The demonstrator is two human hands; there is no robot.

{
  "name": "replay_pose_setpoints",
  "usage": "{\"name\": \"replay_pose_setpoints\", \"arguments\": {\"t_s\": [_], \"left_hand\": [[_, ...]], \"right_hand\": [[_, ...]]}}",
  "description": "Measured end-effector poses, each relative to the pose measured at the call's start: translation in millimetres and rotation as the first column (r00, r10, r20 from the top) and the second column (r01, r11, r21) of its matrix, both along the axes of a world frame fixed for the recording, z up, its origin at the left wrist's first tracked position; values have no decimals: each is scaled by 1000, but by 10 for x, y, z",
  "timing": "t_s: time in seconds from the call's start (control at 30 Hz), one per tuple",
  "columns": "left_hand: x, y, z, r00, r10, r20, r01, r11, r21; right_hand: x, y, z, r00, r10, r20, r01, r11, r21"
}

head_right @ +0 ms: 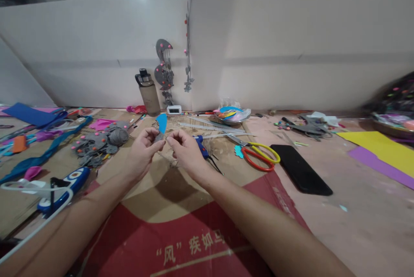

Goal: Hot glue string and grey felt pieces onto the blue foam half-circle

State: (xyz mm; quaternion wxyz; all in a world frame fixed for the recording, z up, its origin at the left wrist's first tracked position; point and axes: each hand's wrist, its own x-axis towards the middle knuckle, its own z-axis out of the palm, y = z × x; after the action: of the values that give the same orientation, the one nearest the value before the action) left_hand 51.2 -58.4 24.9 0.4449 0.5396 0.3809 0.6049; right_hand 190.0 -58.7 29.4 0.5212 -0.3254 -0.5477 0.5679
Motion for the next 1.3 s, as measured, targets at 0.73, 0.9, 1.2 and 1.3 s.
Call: {"name": "replay_pose_setpoints", "arguments": {"t_s": [0.73, 0.9, 1.2, 1.3], "left_hand": [[133, 4, -102, 1000, 19, -5, -19, 998, -63], [129, -1, -80, 1000, 24, 19, -23, 996, -82], [146, -25, -24, 994, 24, 111, -11, 993, -121], [127, -35, -19, 999, 38, 11, -37, 996, -80]], "right_hand": [[97, -2, -46, 840, -415, 348, 203, 837, 508], [106, -9, -50, 807, -468, 360, 201, 791, 578], [122, -39, -36, 773, -491, 402, 126, 740, 661], [118, -48, -29, 774, -491, 400, 114, 730, 674]]}}
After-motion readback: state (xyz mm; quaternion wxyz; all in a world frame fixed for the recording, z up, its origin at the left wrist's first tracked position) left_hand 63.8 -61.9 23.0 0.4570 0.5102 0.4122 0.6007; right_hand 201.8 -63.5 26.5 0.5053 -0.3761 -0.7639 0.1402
